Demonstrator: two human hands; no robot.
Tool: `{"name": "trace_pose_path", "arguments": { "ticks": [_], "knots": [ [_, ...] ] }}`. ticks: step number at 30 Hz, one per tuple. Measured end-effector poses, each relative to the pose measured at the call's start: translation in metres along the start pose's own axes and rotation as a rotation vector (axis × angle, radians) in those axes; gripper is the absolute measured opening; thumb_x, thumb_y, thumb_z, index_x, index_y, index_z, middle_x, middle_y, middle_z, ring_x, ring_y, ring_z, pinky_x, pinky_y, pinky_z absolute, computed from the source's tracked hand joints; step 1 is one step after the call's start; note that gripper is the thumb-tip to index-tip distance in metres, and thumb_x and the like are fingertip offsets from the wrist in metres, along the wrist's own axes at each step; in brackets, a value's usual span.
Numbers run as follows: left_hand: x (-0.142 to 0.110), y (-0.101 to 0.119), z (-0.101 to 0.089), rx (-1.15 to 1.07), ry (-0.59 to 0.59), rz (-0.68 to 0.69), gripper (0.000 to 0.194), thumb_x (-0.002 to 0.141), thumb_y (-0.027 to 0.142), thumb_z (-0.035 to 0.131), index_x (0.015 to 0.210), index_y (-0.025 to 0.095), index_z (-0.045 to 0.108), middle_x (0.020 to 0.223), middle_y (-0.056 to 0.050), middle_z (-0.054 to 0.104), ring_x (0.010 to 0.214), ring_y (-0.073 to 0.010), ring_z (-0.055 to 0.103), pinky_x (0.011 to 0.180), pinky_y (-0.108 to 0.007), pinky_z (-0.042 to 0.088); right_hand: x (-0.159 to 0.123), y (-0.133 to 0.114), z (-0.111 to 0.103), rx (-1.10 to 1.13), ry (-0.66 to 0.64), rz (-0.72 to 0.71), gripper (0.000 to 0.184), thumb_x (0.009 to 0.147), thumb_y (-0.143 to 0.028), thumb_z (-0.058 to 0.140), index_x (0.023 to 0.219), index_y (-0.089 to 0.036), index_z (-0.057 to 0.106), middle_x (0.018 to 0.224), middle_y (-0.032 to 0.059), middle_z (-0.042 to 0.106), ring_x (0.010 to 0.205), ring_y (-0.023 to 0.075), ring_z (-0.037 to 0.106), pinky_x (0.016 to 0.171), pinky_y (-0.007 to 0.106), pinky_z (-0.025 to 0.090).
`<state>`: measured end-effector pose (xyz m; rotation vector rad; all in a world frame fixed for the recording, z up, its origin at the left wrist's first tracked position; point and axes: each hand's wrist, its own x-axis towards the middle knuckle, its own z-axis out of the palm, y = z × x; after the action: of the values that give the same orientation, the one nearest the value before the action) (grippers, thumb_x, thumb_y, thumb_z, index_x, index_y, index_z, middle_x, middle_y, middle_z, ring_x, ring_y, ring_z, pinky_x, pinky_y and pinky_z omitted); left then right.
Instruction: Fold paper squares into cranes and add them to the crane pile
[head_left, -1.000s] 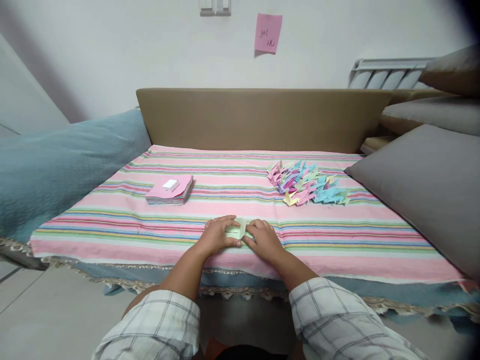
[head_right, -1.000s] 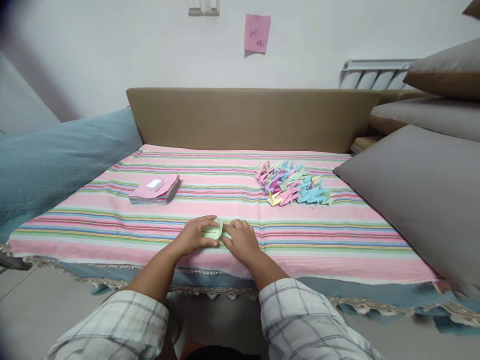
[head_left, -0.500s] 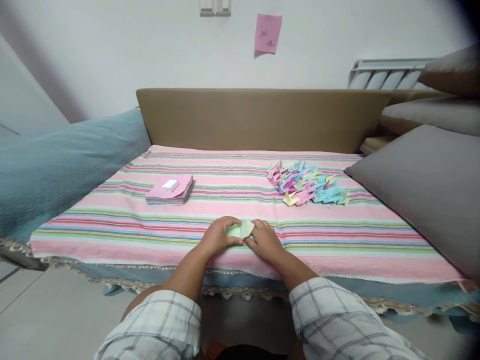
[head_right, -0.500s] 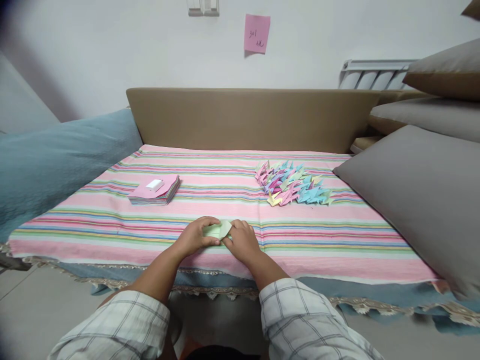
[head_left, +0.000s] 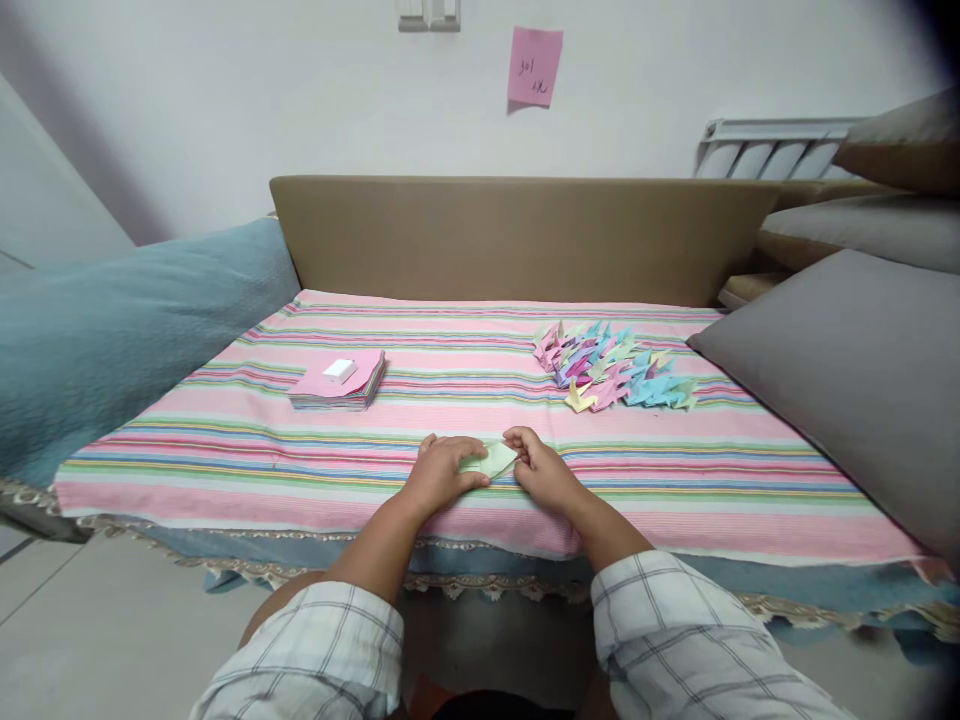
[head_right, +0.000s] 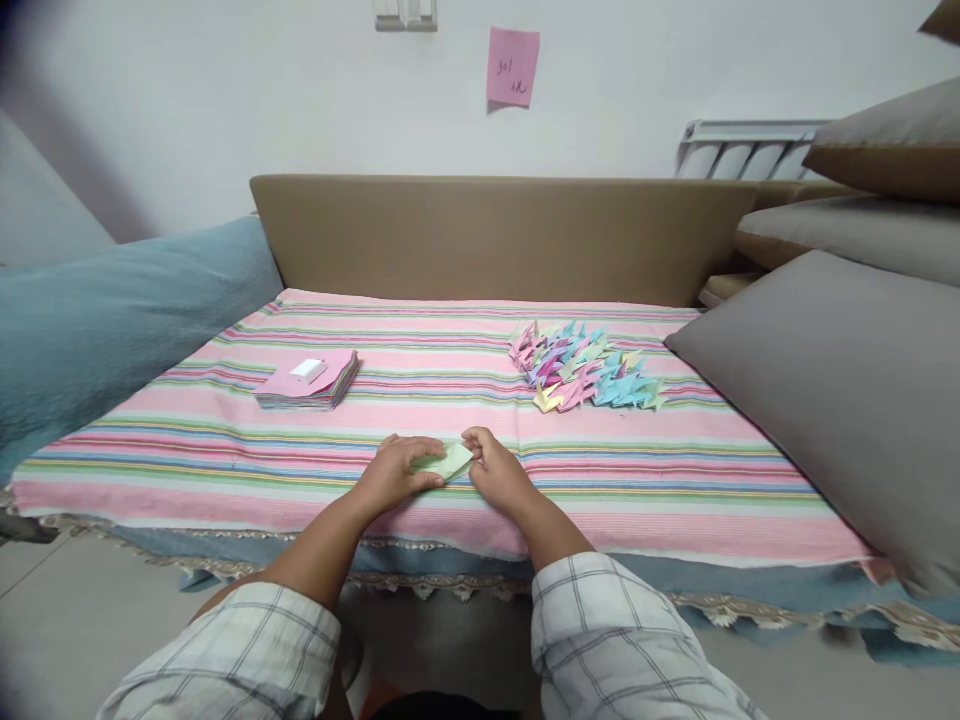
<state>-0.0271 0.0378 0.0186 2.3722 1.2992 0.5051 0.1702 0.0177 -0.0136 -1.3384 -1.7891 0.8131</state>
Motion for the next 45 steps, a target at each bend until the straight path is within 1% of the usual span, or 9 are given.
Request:
{"name": "trace_pose_path", "arguments": {
  "ticks": [5, 9, 15, 18, 20, 26, 33, 40, 45],
  "knots": [
    [-0.003, 0.005, 0.001, 0.048, -0.005, 0.014, 0.029, 0.072, 0.039, 0.068, 0.1, 0.031, 0.065, 0.121, -0.001, 0.062, 0.115, -0.0236, 0.051, 0.105, -0.056, 0.016, -0.001, -0.004, -0.01, -0.159, 0.025, -0.157, 0.044, 0.061, -0.004, 0.046, 0.102, -0.02, 0.052, 0.097, 0.0041, 0.055, 0.091, 0.017, 0.053, 0.081, 0.03, 0.044],
    [-0.004, 0.009, 0.001, 0.082, 0.0, 0.03, 0.022, 0.074, 0.04, 0.066, 0.093, 0.031, 0.068, 0.119, -0.001, 0.063, 0.113, -0.0243, 0.052, 0.105, -0.058, 0.014, -0.002, -0.006, -0.015, -0.186, -0.022, -0.194, 0.031, 0.066, -0.01, 0.055, 0.096, -0.019, 0.059, 0.092, 0.0037, 0.055, 0.082, 0.0155, 0.053, 0.078, 0.029, 0.045],
    [-0.006, 0.016, 0.0, 0.132, 0.021, 0.072, 0.016, 0.078, 0.039, 0.061, 0.087, 0.029, 0.07, 0.118, -0.002, 0.062, 0.112, -0.0254, 0.051, 0.105, -0.058, 0.014, -0.001, -0.001, -0.015, -0.158, -0.074, -0.104, 0.023, 0.071, -0.025, 0.066, 0.093, -0.02, 0.066, 0.098, 0.0054, 0.061, 0.089, 0.0167, 0.057, 0.081, 0.03, 0.045],
    [-0.006, 0.016, 0.001, 0.145, 0.02, 0.083, 0.016, 0.078, 0.039, 0.061, 0.088, 0.029, 0.07, 0.119, -0.002, 0.062, 0.111, -0.025, 0.051, 0.105, -0.057, 0.016, -0.001, -0.005, -0.015, -0.156, -0.086, -0.088, 0.018, 0.079, -0.032, 0.058, 0.088, -0.019, 0.067, 0.094, 0.0049, 0.064, 0.088, 0.0165, 0.058, 0.08, 0.029, 0.044],
    [-0.006, 0.017, 0.001, 0.158, 0.018, 0.088, 0.017, 0.079, 0.039, 0.061, 0.089, 0.029, 0.07, 0.12, -0.002, 0.062, 0.111, -0.0251, 0.051, 0.105, -0.056, 0.018, -0.001, -0.009, -0.013, -0.171, -0.054, -0.049, 0.023, 0.085, -0.035, 0.049, 0.082, -0.02, 0.066, 0.086, 0.0035, 0.065, 0.082, 0.0156, 0.058, 0.075, 0.028, 0.043],
    [-0.006, 0.018, 0.002, 0.184, 0.024, 0.106, 0.018, 0.079, 0.039, 0.061, 0.089, 0.029, 0.071, 0.12, -0.003, 0.062, 0.111, -0.0261, 0.051, 0.104, -0.056, 0.02, 0.001, -0.012, -0.001, -0.192, 0.106, 0.159, 0.026, 0.072, -0.04, 0.061, 0.091, -0.021, 0.061, 0.076, -0.0021, 0.061, 0.066, 0.0128, 0.054, 0.06, 0.023, 0.039],
    [-0.007, 0.018, 0.0, 0.177, 0.03, 0.101, 0.017, 0.076, 0.041, 0.064, 0.085, 0.028, 0.071, 0.121, -0.003, 0.061, 0.11, -0.0258, 0.052, 0.104, -0.053, 0.021, 0.006, -0.013, 0.001, -0.236, 0.069, 0.151, 0.015, 0.074, -0.034, 0.056, 0.077, -0.021, 0.064, 0.069, -0.0016, 0.061, 0.062, 0.0121, 0.051, 0.055, 0.022, 0.034],
    [-0.007, 0.021, -0.003, 0.181, -0.007, 0.07, 0.017, 0.075, 0.041, 0.065, 0.077, 0.025, 0.071, 0.121, -0.003, 0.061, 0.11, -0.0258, 0.052, 0.102, -0.049, 0.026, 0.006, -0.016, 0.002, -0.256, 0.075, 0.179, 0.014, 0.074, -0.032, 0.056, 0.075, -0.022, 0.065, 0.069, -0.0021, 0.063, 0.061, 0.0116, 0.052, 0.053, 0.022, 0.032],
    [-0.008, 0.019, -0.003, 0.175, -0.004, 0.074, 0.018, 0.076, 0.041, 0.065, 0.083, 0.027, 0.072, 0.122, -0.003, 0.061, 0.111, -0.0259, 0.051, 0.102, -0.048, 0.026, 0.007, -0.013, 0.004, -0.268, 0.097, 0.194, 0.015, 0.076, -0.034, 0.057, 0.074, -0.023, 0.066, 0.07, -0.0026, 0.065, 0.062, 0.0118, 0.054, 0.055, 0.022, 0.032]
  ]
}}
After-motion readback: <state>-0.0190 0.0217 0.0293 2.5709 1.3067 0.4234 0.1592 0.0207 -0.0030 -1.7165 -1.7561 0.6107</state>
